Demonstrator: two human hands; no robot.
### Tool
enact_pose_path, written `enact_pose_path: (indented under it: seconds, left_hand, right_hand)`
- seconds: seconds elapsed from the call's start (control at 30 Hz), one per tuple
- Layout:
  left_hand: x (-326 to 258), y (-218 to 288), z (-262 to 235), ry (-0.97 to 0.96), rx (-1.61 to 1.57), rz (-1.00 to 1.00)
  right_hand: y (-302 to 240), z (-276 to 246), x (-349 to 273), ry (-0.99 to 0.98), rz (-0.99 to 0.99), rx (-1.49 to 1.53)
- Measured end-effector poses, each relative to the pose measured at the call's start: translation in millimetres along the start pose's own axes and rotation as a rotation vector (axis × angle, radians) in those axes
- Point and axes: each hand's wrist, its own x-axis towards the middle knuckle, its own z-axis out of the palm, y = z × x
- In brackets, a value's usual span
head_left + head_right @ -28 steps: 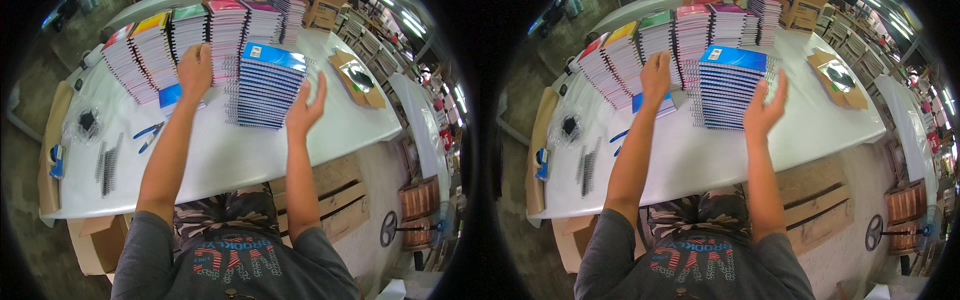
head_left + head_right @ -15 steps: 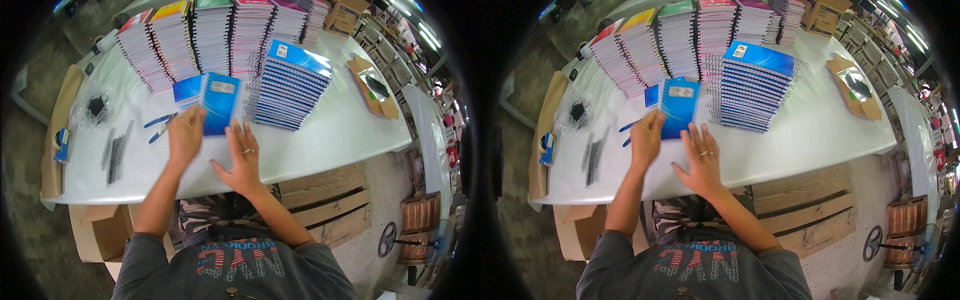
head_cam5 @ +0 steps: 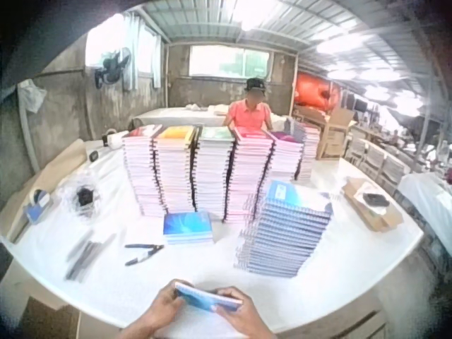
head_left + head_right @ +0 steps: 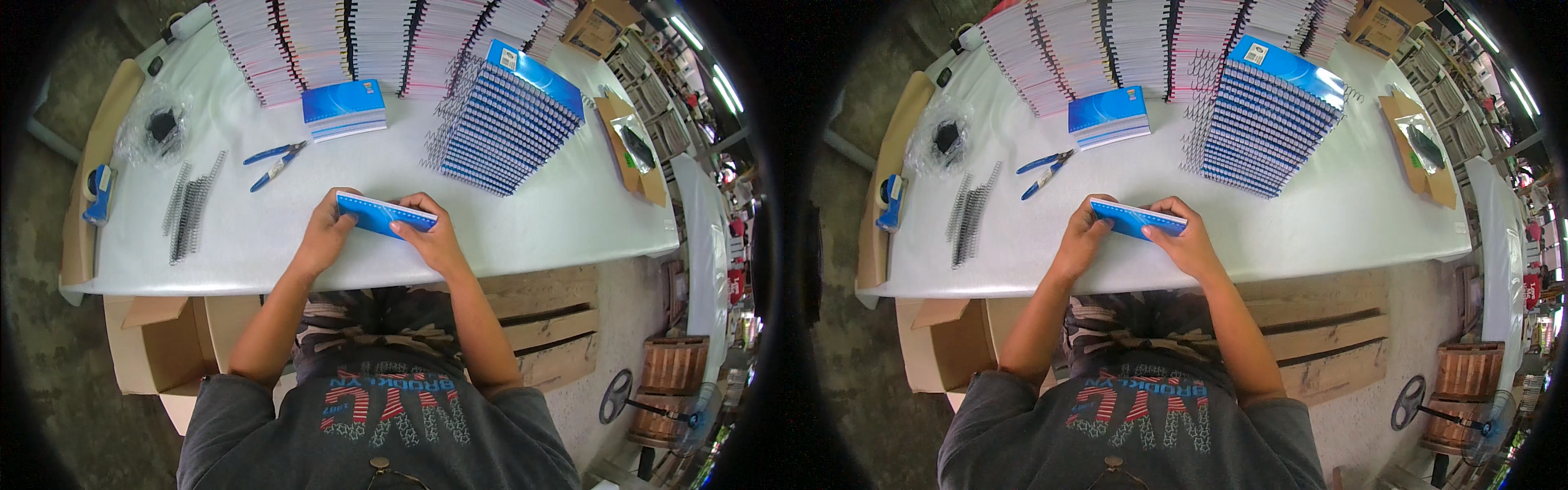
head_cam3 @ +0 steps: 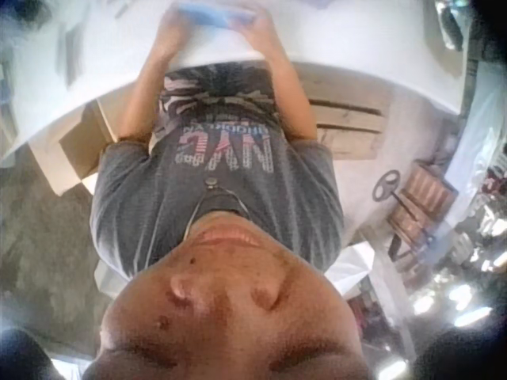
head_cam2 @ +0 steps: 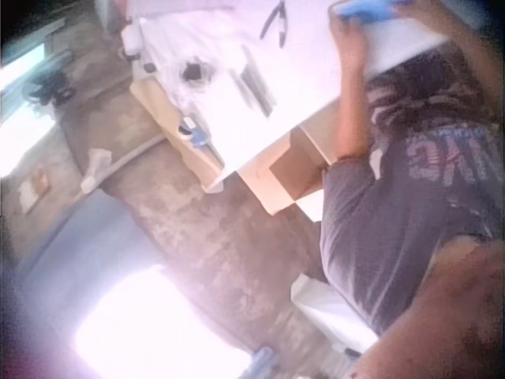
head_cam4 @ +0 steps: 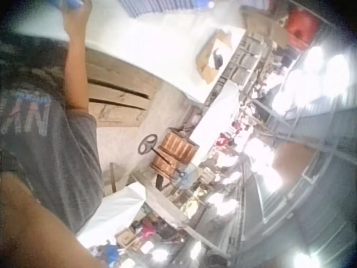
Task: The person binds notebooks by manually threading plastic spiral coils through pre-punched holes in the paper stacks and then stacks the completed notebooks.
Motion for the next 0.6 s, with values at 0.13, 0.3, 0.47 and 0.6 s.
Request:
enact_pose_path:
  seconds: [0.13,0.3,0.47,0.6]
  left_hand:
    - [-9,-11,-2,0.051,0.036,0.103]
    - [4,3,-88,0.406,0.822,0.252]
    - [-5,-3,-201,0.865,1.41,-0.25]
    - [-5,-2,-198,0.773,1.245,-0.346]
  right_hand:
    - [-6,7,5,-0.018,0.029,0.045]
    - [-4,1,-4,-0.004,-0.028,-0.059]
    - [3,8,-2,0.052,-0.062,-0.037]
    - [2,7,-3,0.046,-0.059,-0.046]
